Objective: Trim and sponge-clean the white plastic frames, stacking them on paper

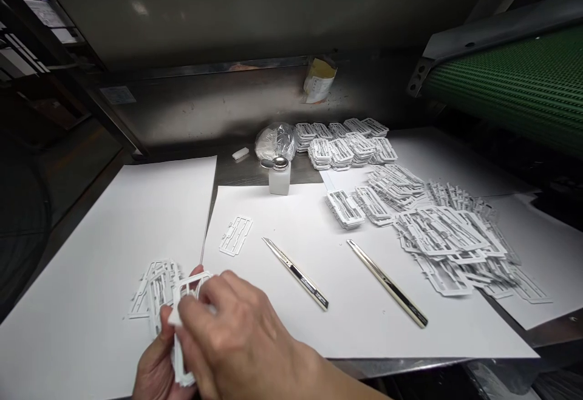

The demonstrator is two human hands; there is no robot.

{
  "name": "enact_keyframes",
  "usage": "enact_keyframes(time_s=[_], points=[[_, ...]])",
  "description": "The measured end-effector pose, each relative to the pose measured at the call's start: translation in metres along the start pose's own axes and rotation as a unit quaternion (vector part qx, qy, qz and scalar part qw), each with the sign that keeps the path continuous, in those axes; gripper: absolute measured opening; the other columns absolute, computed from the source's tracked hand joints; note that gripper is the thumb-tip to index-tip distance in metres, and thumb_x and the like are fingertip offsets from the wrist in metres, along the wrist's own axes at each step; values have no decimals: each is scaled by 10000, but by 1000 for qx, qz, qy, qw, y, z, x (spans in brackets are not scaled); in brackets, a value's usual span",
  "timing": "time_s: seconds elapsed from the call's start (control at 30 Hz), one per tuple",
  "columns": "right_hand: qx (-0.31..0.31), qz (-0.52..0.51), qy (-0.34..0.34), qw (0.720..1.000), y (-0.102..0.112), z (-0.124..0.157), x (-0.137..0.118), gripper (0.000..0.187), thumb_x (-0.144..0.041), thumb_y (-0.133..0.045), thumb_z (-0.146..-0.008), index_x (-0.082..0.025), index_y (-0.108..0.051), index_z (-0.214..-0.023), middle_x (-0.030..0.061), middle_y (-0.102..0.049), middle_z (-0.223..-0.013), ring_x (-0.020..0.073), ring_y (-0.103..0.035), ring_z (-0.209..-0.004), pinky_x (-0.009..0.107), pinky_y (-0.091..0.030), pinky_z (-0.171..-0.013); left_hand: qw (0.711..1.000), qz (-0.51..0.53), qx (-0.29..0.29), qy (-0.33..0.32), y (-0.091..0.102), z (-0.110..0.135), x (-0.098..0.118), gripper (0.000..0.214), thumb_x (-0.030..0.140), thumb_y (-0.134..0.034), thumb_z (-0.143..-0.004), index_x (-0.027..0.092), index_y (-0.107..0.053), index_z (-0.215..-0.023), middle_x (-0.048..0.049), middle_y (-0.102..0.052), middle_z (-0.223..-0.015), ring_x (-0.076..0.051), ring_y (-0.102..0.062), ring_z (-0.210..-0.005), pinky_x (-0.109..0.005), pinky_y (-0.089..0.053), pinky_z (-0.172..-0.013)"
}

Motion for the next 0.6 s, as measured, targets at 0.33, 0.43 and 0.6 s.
enact_keyframes(time_s=[0.33,0.43,0.6], points=[[14,-20,-18,1000,16,39,13,157,-178,-608,-879,-150,-634,-1031,64,-633,-818,184,-595,-741,261,-492,-645,994,-6,109,5,-9,6,9,357,333,-684,-778,356,-676,-1134,-68,-726,-1124,-193,-686,-951,-288,-537,-839],[-3,-14,32,999,0,43,4,153,-208,-600,-893,-147,-644,-1026,62,-636,-793,173,-579,-690,251,-482,-584,994,-7,113,-3,-4,5,8,345,310,-680,-783,356,-683,-1125,-54,-728,-1121,-194,-690,-936,-296,-537,-848],[47,2,-61,997,22,46,41,202,-179,-527,-909,-152,-626,-1083,82,-661,-868,189,-621,-755,285,-514,-640,997,-41,68,-4,-8,5,10,326,310,-660,-800,339,-687,-1123,-91,-721,-1129,-196,-704,-871,-304,-554,-797]])
Point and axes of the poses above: each hand's wrist, its own z-axis away from the middle knuckle, its own y-axis out of the back of the hand, x = y × z, the point moved 9 cm from there along -z, towards the middle knuckle
